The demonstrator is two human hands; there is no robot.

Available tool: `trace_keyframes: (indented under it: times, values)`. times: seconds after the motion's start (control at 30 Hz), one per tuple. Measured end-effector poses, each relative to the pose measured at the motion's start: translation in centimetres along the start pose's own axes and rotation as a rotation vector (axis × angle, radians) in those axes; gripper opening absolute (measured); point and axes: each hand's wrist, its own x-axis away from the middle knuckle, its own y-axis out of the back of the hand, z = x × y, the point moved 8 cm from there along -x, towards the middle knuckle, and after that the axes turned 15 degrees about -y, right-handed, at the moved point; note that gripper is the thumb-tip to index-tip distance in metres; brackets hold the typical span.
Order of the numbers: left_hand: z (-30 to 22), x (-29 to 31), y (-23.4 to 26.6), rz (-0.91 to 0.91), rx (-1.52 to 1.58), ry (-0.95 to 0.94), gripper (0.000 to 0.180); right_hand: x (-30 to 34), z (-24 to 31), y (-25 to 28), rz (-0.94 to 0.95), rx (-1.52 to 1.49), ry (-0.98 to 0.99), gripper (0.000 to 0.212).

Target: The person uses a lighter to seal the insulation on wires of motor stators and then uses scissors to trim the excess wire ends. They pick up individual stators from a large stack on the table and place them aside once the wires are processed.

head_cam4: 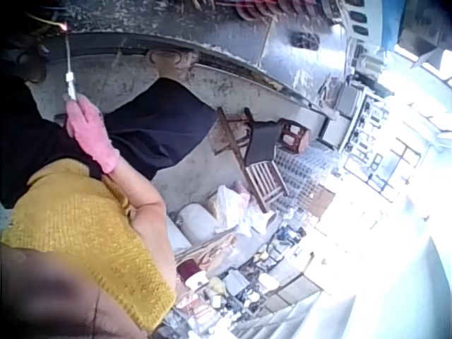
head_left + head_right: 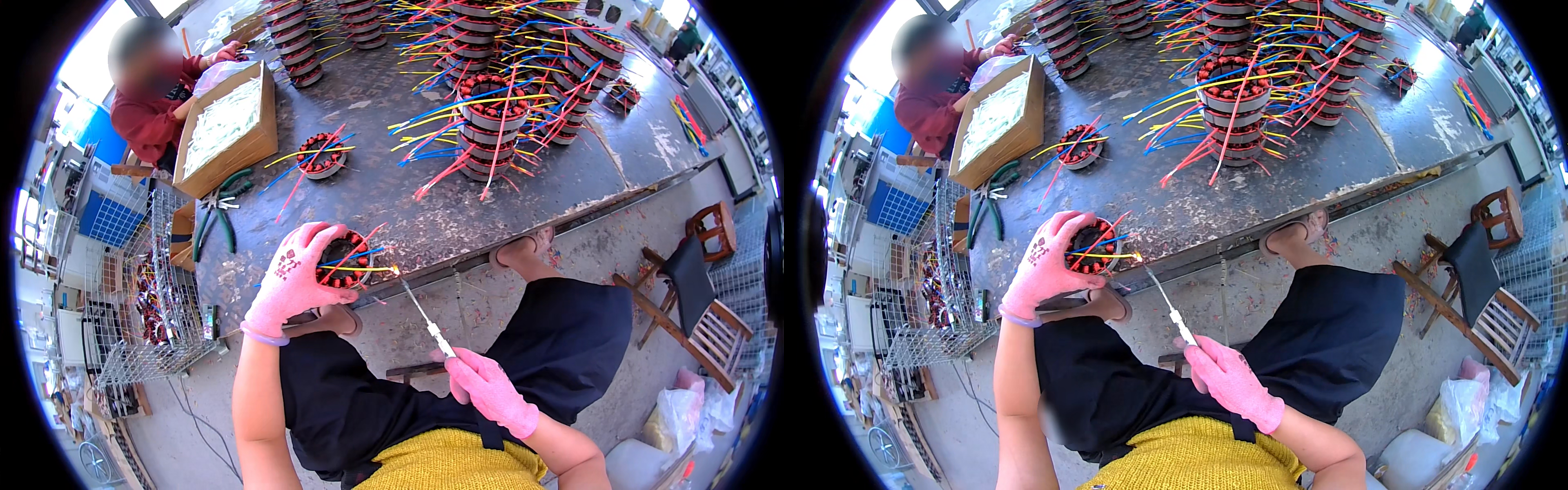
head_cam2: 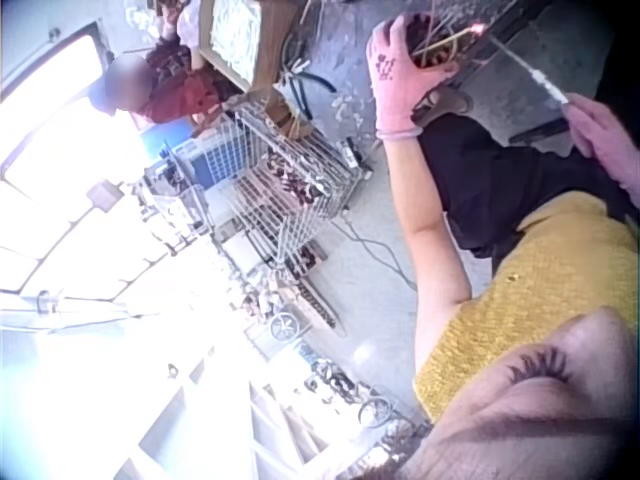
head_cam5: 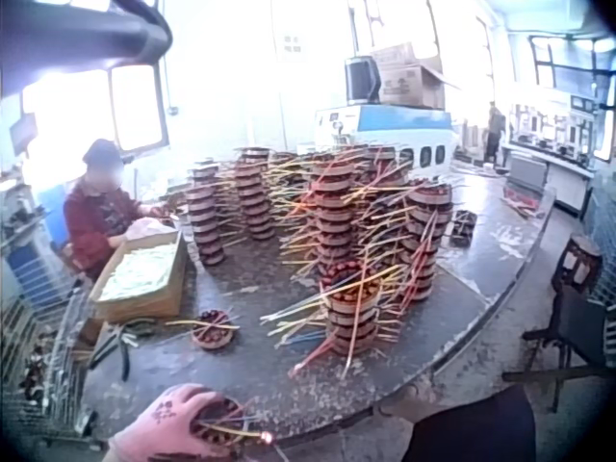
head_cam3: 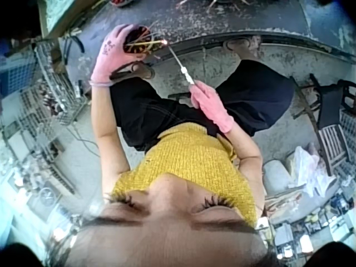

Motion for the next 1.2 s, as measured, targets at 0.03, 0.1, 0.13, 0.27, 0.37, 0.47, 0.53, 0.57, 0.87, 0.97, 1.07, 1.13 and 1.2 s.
trace_keyframes:
  times: [0.03,0.1,0.13,0.27,0.37,0.47,0.53,0.57,0.87,0.97,1.07,1.13,1.2]
  values:
    - [-0.1,-0.1,0.1,0.002,0.001,-0.001,0.086,0.0,0.0,0.0,-0.002,0.008,-0.001,0.038]
    - [-0.1,-0.2,0.0,0.001,0.006,0.001,0.086,0.0,0.0,-0.1,0.01,-0.033,0.008,0.038]
    - [0.0,-0.1,0.0,-0.003,0.008,0.008,0.086,0.0,0.0,-0.1,0.016,-0.055,0.014,0.039]
    - [0.2,0.1,-0.1,0.024,0.025,0.041,0.091,-0.2,0.0,-0.2,0.015,-0.034,0.012,0.039]
    - [0.3,0.1,-0.3,0.023,0.013,0.032,0.091,0.1,0.3,-0.1,0.003,-0.032,0.0,0.038]
    - [0.2,0.0,-0.2,0.025,0.024,0.043,0.09,0.2,0.4,-0.1,-0.007,-0.053,-0.013,0.037]
    - [0.1,0.0,-0.2,0.023,0.025,0.042,0.09,0.3,0.5,0.0,-0.005,-0.031,0.006,0.037]
    - [0.1,0.0,-0.2,0.023,0.025,0.043,0.09,0.3,0.6,0.0,-0.01,-0.002,0.014,0.037]
    - [0.1,0.0,-0.2,0.02,0.011,0.035,0.089,0.4,0.8,-0.2,0.015,0.001,0.034,0.039]
    - [0.1,-0.1,-0.2,0.02,0.013,0.039,0.089,0.4,0.9,-0.1,0.004,0.041,0.035,0.039]
    - [0.0,0.0,-0.1,0.01,0.007,0.023,0.089,0.2,0.8,-0.1,0.008,0.004,0.035,0.038]
    - [0.1,0.0,-0.3,0.019,0.011,0.033,0.089,0.4,1.1,-0.2,0.012,-0.03,0.023,0.038]
    - [0.1,-0.1,-0.3,0.024,0.011,0.038,0.089,0.2,0.7,-0.2,0.016,-0.033,0.022,0.038]
